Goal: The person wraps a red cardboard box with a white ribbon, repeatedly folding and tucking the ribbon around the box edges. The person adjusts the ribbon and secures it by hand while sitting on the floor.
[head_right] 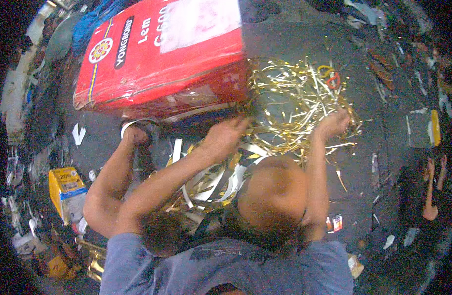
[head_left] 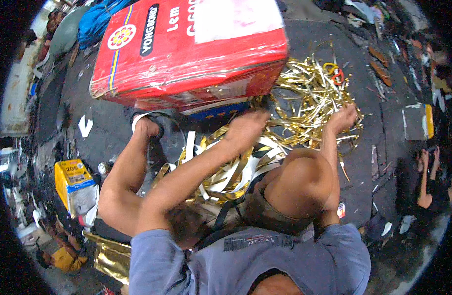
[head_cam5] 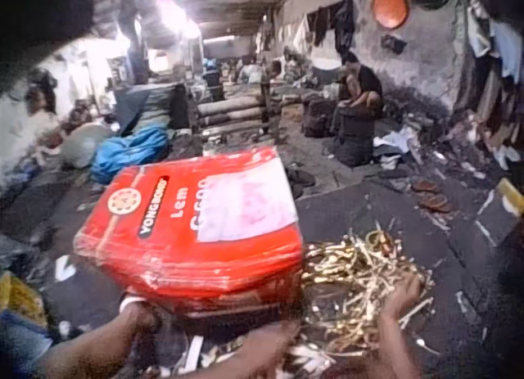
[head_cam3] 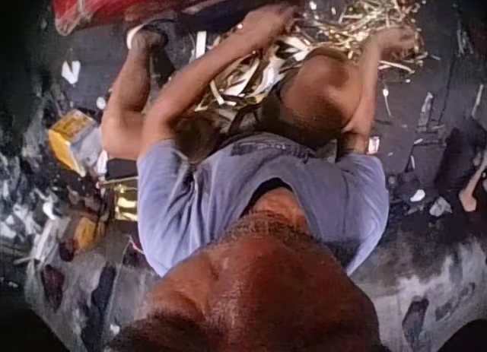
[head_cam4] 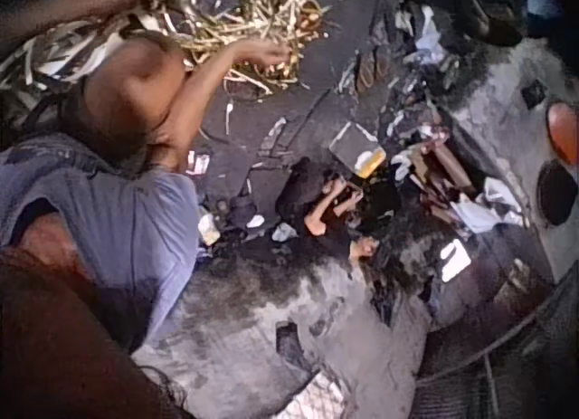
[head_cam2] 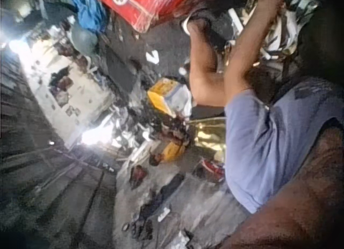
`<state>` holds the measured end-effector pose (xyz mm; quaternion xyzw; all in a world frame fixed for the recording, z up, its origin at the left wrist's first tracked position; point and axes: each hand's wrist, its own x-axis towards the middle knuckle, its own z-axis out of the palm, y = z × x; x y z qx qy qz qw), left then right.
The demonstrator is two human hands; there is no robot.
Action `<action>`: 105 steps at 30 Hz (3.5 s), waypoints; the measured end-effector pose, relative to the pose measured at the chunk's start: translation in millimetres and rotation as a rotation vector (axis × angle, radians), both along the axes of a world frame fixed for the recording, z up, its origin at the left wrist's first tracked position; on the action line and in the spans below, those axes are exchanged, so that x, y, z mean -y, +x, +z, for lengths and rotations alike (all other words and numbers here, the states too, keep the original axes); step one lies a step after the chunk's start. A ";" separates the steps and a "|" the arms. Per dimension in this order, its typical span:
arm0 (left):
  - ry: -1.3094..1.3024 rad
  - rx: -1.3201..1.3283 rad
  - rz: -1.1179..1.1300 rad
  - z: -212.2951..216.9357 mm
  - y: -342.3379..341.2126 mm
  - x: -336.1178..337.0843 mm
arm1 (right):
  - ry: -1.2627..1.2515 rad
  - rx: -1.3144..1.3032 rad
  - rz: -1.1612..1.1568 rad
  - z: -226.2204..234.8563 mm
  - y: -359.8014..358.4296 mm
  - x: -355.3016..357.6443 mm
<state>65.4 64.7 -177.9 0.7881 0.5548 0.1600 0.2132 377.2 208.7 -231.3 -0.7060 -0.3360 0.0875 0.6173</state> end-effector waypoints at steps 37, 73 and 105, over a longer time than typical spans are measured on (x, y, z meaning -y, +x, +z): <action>0.406 0.361 0.192 232.8 -140.4 -103.2 | -0.084 1.005 1.233 312.2 -245.9 -20.5; 0.476 0.464 0.170 206.1 -92.5 -108.8 | 0.124 0.907 1.395 317.0 -186.2 -24.9; 0.465 0.608 0.132 205.3 -76.0 -126.1 | -0.190 -0.530 1.328 250.7 -204.3 -17.4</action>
